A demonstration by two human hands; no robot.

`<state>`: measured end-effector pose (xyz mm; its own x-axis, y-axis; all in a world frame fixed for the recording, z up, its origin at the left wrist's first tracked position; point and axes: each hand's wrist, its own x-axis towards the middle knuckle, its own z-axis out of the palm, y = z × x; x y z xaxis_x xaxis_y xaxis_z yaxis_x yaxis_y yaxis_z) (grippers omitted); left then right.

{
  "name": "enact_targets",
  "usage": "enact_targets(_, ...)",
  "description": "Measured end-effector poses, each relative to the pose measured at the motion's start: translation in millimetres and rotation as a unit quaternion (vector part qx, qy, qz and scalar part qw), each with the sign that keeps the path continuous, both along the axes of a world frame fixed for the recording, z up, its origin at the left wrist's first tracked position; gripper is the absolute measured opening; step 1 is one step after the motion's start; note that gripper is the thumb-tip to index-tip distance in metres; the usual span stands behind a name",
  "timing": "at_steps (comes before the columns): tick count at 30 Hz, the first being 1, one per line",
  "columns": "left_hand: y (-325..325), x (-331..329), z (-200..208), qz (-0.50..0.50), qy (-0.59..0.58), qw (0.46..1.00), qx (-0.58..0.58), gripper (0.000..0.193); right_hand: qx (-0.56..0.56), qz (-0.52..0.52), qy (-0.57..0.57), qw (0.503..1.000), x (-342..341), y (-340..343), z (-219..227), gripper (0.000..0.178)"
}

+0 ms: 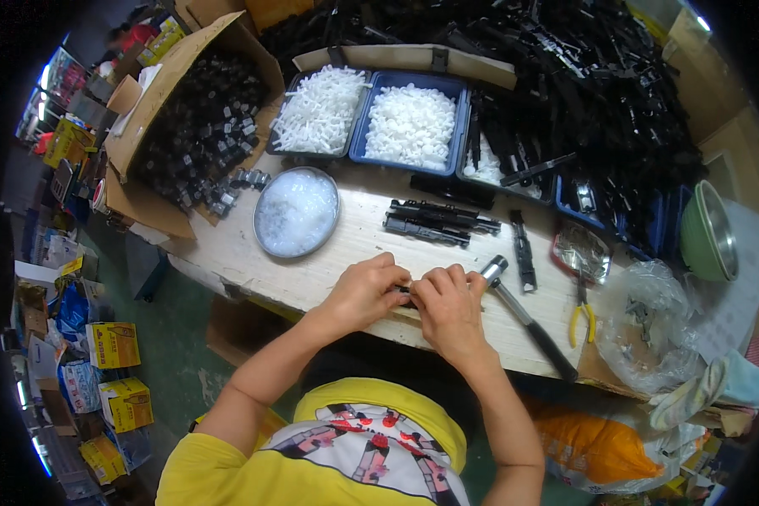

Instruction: The person assembles small black metal hardware components by inserting white plastic pieces into them. They use a hammer to tap the components into place within a wooden jig and then place the finished units into a cardboard box. The process is repeated continuously throughout the video.

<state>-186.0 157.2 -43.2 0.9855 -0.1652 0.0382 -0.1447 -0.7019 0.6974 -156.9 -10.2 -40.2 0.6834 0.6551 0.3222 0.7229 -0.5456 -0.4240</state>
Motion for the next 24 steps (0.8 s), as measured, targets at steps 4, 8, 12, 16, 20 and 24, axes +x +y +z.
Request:
enact_targets(4,-3,28,26,-0.111,0.086,0.977,0.162,0.020,0.067,-0.108,-0.037,0.991,23,-39,6,0.012)
enact_targets(8,-18,87,35,-0.087,-0.010,0.992,0.086,0.013,-0.038,-0.260,-0.097,0.960,55,-99,2,0.010)
enact_targets(12,-51,160,33,-0.022,-0.137,0.963,0.229,0.009,-0.144,-0.348,-0.118,0.919,78,-131,-7,0.009)
enact_targets(16,-60,192,44,-0.062,-0.074,0.942,0.320,0.012,-0.218,-0.368,-0.084,0.900,93,-138,-10,0.011)
enact_targets(20,-59,197,45,-0.115,-0.082,0.930,0.341,0.014,-0.254,-0.353,-0.038,0.900,105,-134,-4,0.010)
enact_targets(24,-44,199,32,-0.088,-0.145,0.946,0.276,0.008,-0.264,-0.357,-0.030,0.896,105,-133,0,0.010)
